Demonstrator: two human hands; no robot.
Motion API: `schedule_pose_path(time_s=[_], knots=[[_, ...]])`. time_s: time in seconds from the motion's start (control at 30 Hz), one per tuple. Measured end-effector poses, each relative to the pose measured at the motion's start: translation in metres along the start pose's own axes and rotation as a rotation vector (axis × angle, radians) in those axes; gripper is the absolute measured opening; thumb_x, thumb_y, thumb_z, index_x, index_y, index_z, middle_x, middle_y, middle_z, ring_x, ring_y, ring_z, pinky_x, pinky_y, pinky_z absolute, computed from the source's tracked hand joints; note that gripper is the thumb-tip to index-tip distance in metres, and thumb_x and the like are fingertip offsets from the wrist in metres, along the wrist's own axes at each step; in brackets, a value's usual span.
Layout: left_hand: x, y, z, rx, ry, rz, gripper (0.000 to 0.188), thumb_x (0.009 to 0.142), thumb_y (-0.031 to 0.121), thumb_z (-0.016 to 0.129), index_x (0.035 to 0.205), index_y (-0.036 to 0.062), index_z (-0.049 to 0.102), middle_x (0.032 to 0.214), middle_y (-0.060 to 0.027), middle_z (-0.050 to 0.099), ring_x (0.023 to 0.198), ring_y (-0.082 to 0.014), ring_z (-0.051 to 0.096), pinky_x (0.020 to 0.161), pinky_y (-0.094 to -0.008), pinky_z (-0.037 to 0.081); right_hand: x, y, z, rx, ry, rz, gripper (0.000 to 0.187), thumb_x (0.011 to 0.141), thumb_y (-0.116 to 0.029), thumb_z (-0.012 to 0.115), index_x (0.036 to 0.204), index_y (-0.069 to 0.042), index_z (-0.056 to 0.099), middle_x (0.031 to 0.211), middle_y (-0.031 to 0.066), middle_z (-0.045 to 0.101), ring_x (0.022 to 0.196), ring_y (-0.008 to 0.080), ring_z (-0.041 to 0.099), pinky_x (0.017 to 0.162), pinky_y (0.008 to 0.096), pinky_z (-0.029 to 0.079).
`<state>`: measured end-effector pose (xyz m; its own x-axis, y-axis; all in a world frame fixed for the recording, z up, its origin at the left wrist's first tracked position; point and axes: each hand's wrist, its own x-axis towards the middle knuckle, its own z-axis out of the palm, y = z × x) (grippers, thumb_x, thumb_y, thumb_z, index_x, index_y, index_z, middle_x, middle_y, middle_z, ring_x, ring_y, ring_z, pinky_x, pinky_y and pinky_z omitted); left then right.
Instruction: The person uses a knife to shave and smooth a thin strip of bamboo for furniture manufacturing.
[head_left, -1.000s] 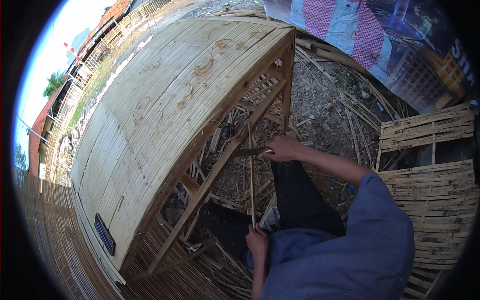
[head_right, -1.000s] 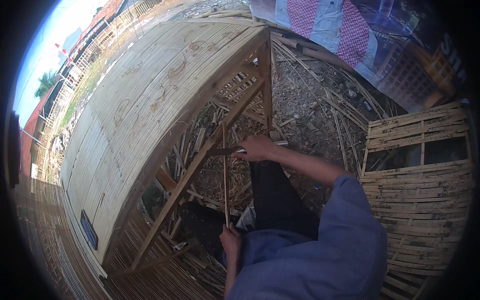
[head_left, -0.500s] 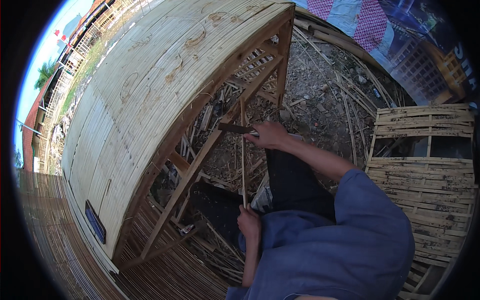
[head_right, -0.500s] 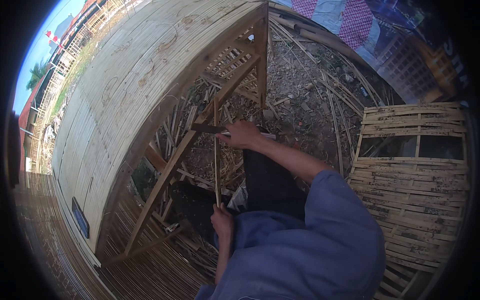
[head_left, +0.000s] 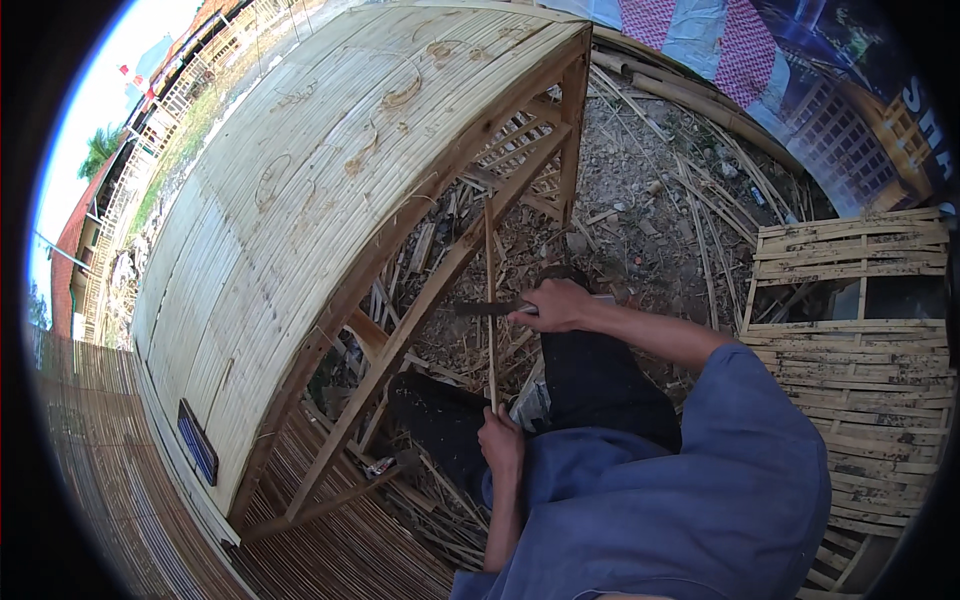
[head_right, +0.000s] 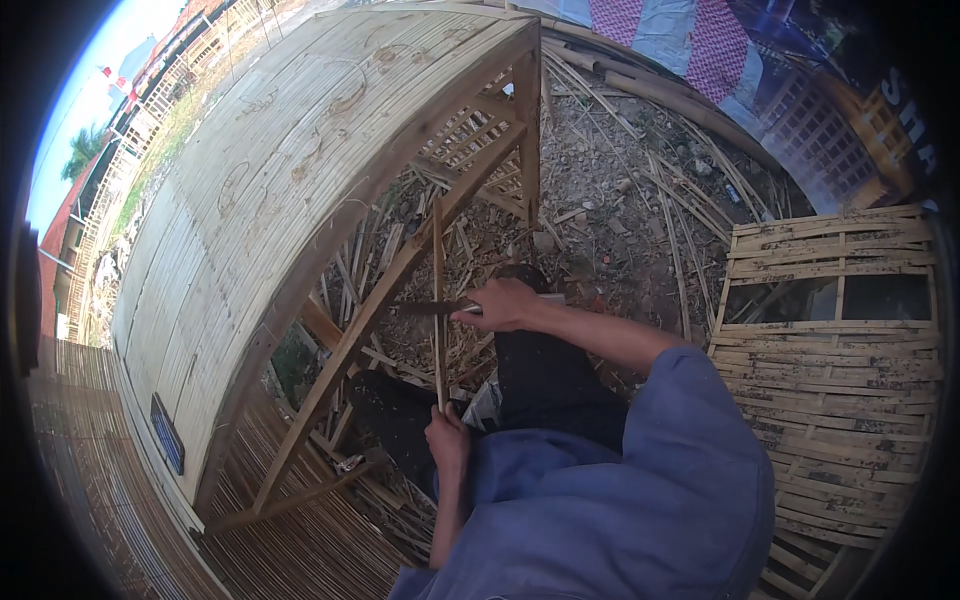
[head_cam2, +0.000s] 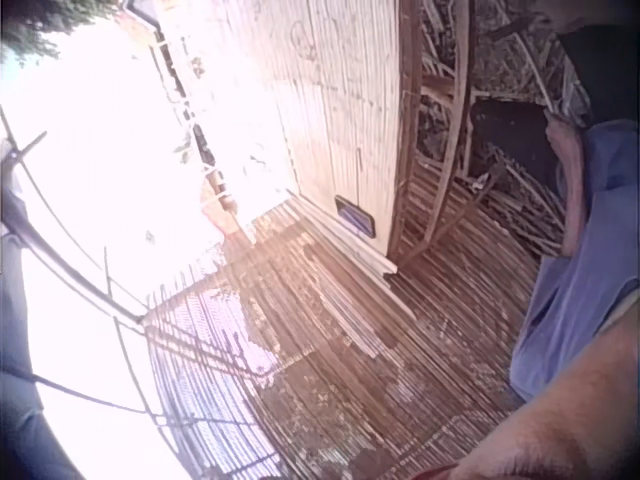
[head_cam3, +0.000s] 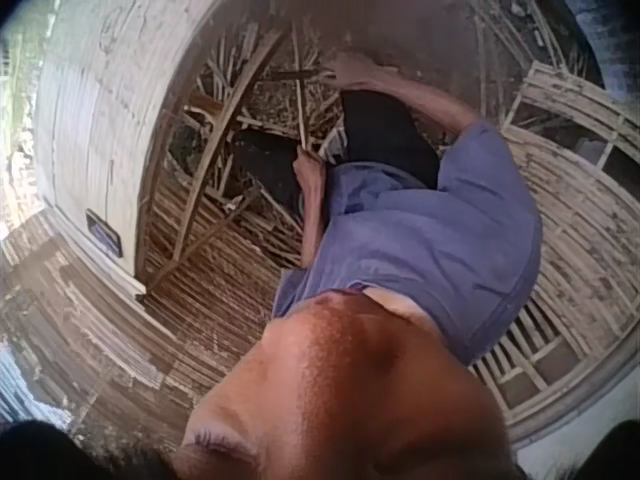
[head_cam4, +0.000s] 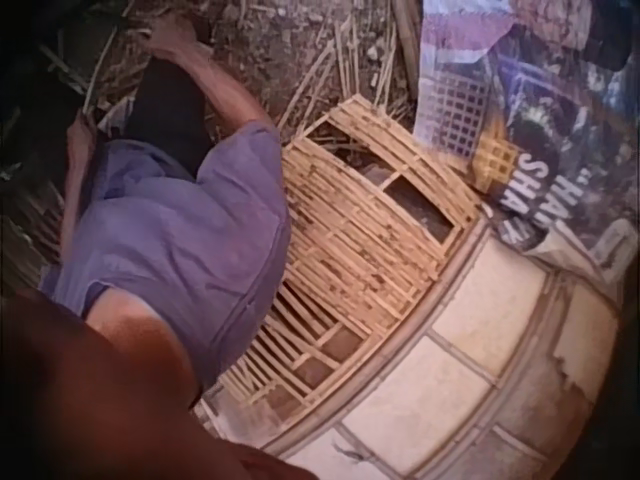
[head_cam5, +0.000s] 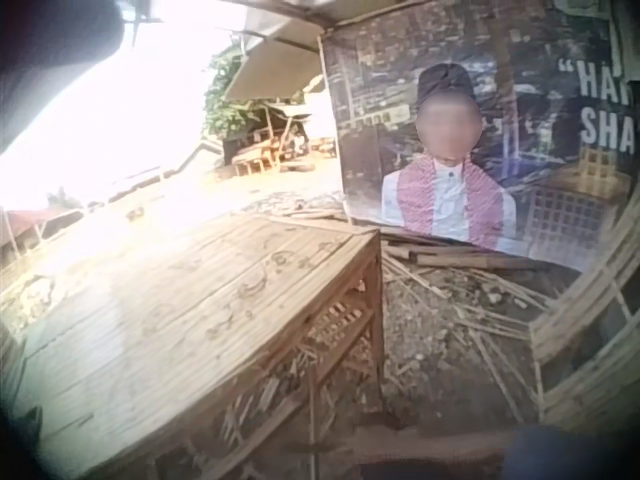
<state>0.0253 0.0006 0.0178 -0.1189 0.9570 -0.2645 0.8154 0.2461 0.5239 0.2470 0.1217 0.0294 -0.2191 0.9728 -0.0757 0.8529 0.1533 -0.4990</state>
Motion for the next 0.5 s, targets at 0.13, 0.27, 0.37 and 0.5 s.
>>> schedule_pose_path(time_s=[0.13, 0.27, 0.37, 0.5], knots=[[-0.004, 0.001, 0.010, 0.013, -0.026, 0.014, 0.029, 0.093, 0.028, 0.045, 0.096, 0.0006, 0.054, 0.075, -0.0282, 0.061, 0.077, -0.0463, 0.060, 0.066, -0.0544, 0.048, -0.022, -0.009, -0.004, -0.264, -0.167, -0.434, 0.064, 0.080, -0.069, 0.044, 0.073, -0.008, 0.062, 0.054, 0.0156, 0.058, 0.056, 0.0355, 0.061, 0.050, 0.0430, 0.049], [-0.001, 0.009, 0.006, -0.015, -0.023, 0.016, 0.031, 0.094, 0.029, 0.044, 0.096, -0.0001, 0.055, 0.075, -0.0280, 0.061, 0.078, -0.0461, 0.060, 0.067, -0.0545, 0.048, 0.023, 0.051, -0.004, -0.150, 0.065, -0.144, 0.059, 0.081, -0.065, 0.047, 0.073, -0.009, 0.064, 0.056, 0.0147, 0.059, 0.059, 0.0332, 0.062, 0.057, 0.0456, 0.050], [0.018, 0.014, 0.007, -0.049, -0.019, 0.025, 0.032, 0.094, 0.029, 0.044, 0.095, -0.0007, 0.056, 0.075, -0.0278, 0.061, 0.078, -0.0461, 0.060, 0.066, -0.0546, 0.048, 0.022, 0.030, 0.008, 0.080, 0.078, 0.055, 0.060, 0.082, -0.063, 0.046, 0.077, -0.007, 0.066, 0.058, 0.0155, 0.060, 0.059, 0.0340, 0.063, 0.058, 0.0461, 0.050], [0.017, 0.018, 0.007, -0.052, -0.019, 0.004, 0.034, 0.094, 0.029, 0.043, 0.096, -0.0018, 0.056, 0.075, -0.0280, 0.061, 0.078, -0.0465, 0.060, 0.066, -0.0548, 0.047, -0.018, -0.006, -0.001, -0.114, -0.042, -0.154, 0.057, 0.082, -0.061, 0.048, 0.076, -0.007, 0.063, 0.055, 0.0154, 0.058, 0.058, 0.0350, 0.062, 0.057, 0.0449, 0.050]])
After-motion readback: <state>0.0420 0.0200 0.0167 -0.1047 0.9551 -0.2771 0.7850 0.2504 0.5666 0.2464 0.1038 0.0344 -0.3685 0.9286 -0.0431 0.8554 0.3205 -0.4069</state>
